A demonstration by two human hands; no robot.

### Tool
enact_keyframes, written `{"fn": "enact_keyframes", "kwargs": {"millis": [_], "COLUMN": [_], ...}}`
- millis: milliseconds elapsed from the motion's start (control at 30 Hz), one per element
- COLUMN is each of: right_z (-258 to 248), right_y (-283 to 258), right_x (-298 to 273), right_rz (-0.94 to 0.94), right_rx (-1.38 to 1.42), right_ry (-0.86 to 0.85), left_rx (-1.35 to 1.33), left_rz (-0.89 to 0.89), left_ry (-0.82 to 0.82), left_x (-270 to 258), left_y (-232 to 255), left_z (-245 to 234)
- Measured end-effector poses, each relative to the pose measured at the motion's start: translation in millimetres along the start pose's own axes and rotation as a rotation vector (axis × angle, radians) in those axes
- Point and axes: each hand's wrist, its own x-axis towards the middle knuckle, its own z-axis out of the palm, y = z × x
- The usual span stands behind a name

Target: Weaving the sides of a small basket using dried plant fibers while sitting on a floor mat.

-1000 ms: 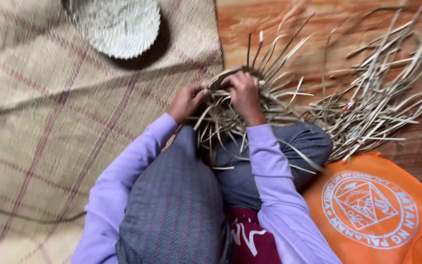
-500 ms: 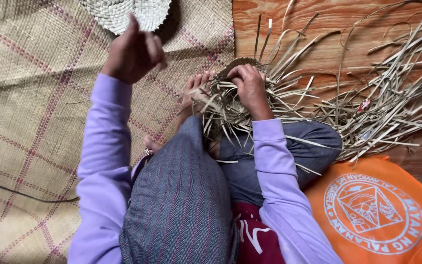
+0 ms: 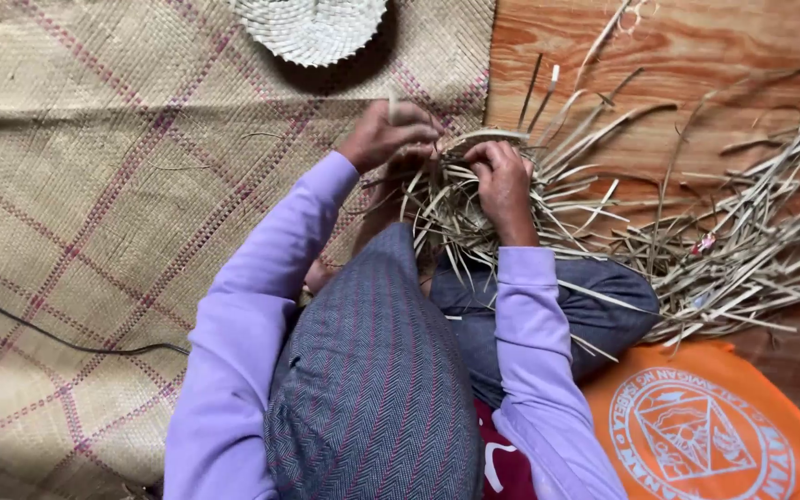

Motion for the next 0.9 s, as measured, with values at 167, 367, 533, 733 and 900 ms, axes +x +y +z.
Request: {"fn": "enact_keyframes", "kwargs": {"millis": [167, 367, 533, 733, 900], "right_z": [-1.5, 3.0, 2.7, -1.5, -7.7], "right_y": [-6.4, -0.9, -4.3, -2.4, -0.2], "right_x": [0.4, 0.3, 0.4, -0.6, 3.1], "right_rz": [0.007, 0.023, 0.015, -0.034, -0.136], "right_rx": [0.025, -0.017, -0.017, -0.047, 0.005], "right_ry": [0.001, -0.007, 0.001, 0.026, 0.042], "left_rx": [-0.031, -0.168, -0.194, 0.006, 0.895], "left_rz": [0.242, 0.389, 0.399, 0.414, 0.217], "left_ry": [0.162, 0.164, 0.194, 0.094, 0.021], "left_x": [-10.2, -19.5, -32.6, -26.8, 17.3], "left_y": [68.7, 110.6, 137.4, 141.4, 51.2], "left_z": [-20.9, -29.6, -35.0, -23.2, 1.4]}}
